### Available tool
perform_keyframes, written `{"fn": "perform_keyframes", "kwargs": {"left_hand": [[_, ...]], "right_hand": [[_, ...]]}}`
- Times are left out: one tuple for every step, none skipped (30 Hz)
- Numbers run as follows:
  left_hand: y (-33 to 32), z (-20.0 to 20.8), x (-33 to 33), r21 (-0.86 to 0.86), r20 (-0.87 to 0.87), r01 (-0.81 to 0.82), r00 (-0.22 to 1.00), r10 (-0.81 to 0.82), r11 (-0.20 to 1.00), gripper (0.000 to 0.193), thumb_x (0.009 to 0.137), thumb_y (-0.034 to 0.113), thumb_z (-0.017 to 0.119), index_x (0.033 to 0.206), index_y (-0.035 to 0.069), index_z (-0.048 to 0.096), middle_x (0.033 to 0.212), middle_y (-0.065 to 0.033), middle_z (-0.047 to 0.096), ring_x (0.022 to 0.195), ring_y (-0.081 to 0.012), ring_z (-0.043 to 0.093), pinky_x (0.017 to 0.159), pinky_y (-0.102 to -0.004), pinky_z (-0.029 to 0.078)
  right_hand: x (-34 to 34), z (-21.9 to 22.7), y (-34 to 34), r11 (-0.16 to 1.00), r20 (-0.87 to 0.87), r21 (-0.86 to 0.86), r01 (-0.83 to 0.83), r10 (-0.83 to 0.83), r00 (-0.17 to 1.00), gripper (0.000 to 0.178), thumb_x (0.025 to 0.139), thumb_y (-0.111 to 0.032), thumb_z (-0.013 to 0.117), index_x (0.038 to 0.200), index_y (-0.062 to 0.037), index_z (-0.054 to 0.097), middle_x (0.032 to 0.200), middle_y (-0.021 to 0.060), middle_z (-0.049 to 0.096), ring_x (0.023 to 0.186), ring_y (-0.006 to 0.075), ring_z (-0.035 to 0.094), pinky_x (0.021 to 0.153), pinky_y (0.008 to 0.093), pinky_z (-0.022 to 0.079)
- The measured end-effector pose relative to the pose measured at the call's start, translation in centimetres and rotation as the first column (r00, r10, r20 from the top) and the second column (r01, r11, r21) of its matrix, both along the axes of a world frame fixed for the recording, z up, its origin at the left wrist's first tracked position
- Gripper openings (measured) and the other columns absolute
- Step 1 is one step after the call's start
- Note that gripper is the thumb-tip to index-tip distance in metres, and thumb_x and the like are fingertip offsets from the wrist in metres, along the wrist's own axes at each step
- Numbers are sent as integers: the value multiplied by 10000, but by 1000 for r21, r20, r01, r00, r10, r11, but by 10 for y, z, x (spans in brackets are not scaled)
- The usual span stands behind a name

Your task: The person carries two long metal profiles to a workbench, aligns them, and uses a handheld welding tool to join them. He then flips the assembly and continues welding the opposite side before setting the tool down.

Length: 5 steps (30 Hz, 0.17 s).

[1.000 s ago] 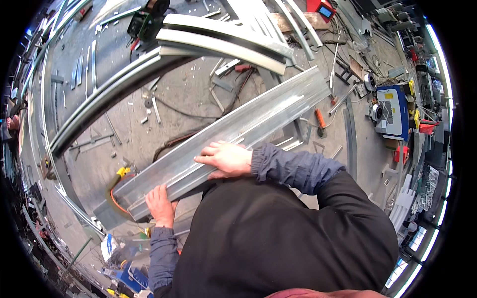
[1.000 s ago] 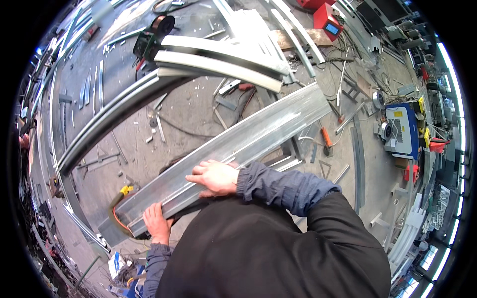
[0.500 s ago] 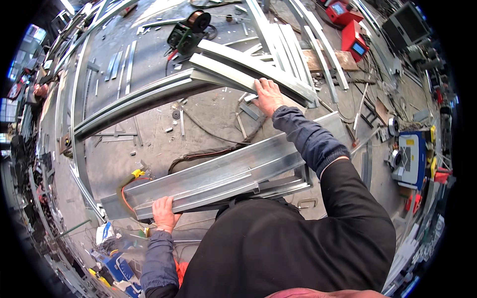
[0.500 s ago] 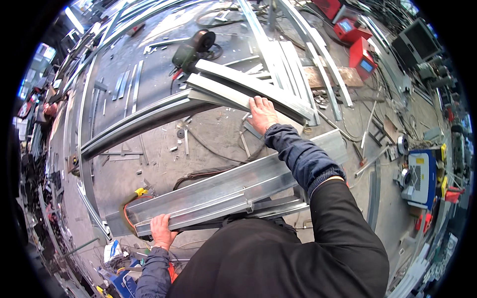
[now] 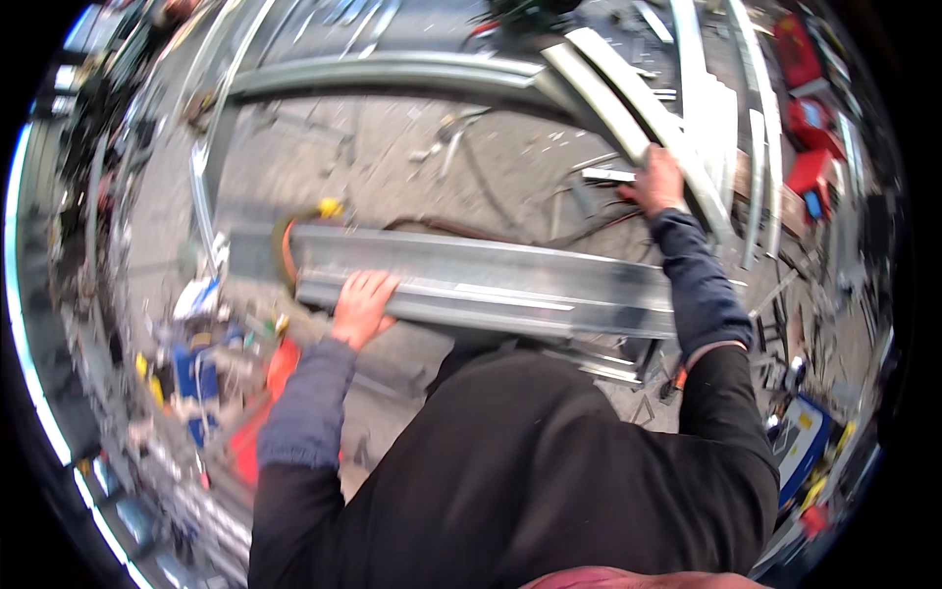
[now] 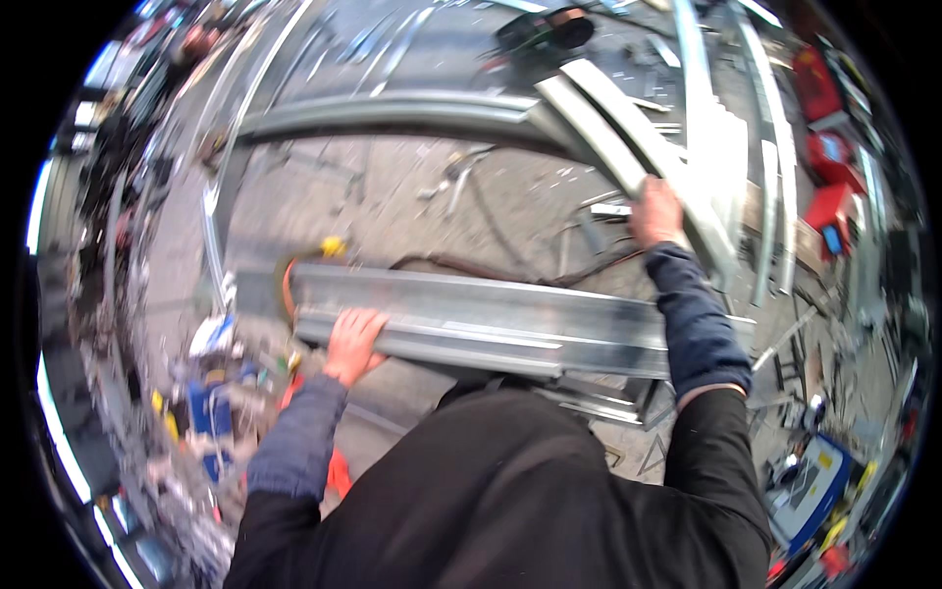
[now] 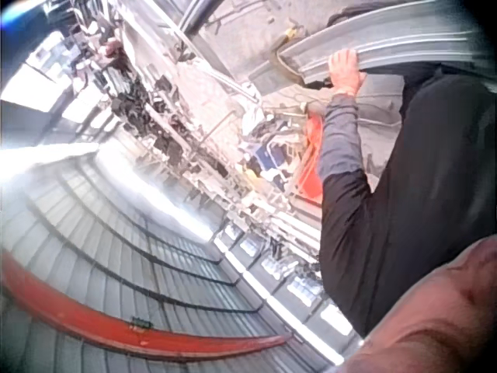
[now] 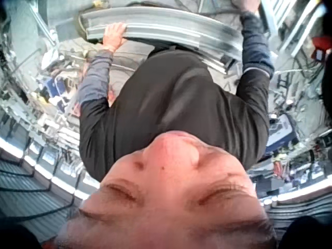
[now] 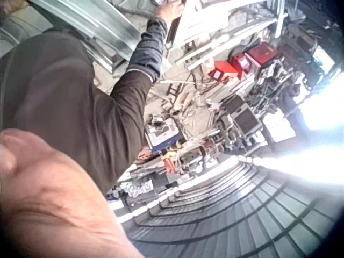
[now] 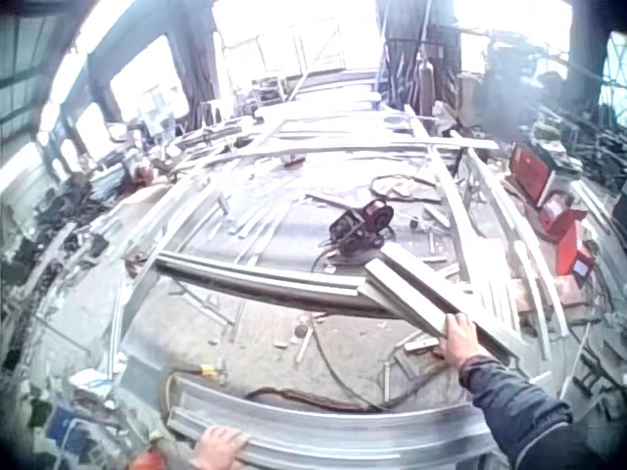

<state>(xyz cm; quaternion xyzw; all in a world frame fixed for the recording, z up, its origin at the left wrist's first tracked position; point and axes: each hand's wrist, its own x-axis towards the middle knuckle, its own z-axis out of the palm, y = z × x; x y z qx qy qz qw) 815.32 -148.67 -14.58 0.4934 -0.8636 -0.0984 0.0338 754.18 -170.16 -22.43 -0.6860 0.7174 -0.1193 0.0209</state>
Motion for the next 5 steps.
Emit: {"fn": "perform_keyframes", "kwargs": {"left_hand": [[-2,0,1,-12,3,6,1000,-6,1000,870,567,257,974,1357,140,631,1313,-97,649,1250,-332,623,1136,-523,476],[0,-2,4,-32,4,1,1000,-1,999,877,557,263,974,1356,143,631,1298,-87,651,1236,-327,628,1124,-513,482],[3,-3,7,-21,-5,-10,1000,10,1000,880,549,267,974,1350,150,632,1285,-79,651,1226,-323,632,1115,-498,488],[6,0,7,-43,-1,-15,1000,15,999,875,549,273,972,1348,158,633,1280,-73,651,1219,-314,637,1107,-487,492],[5,-2,10,-28,-3,-6,1000,6,1000,861,566,304,969,1346,159,633,1285,-74,648,1217,-311,637,1110,-490,490]], "right_hand": [[3,8,2,1000,-10,-15,-19,18,1000,570,856,-150,843,1357,4,620,1164,218,675,1148,425,641,992,545,539],[5,14,8,999,-25,-28,-30,29,999,617,860,-152,848,1405,9,606,1185,227,662,1173,426,622,1011,546,531],[12,23,12,998,32,22,-67,66,997,648,864,-158,855,1432,11,593,1223,234,646,1200,424,600,1037,538,521],[17,36,14,994,82,63,-95,89,993,679,867,-163,862,1459,12,580,1262,242,631,1227,423,578,1063,530,510],[26,33,20,991,82,81,-108,102,991,679,867,-163,862,1459,12,580,1262,242,631,1227,423,578,1063,530,510]]}}
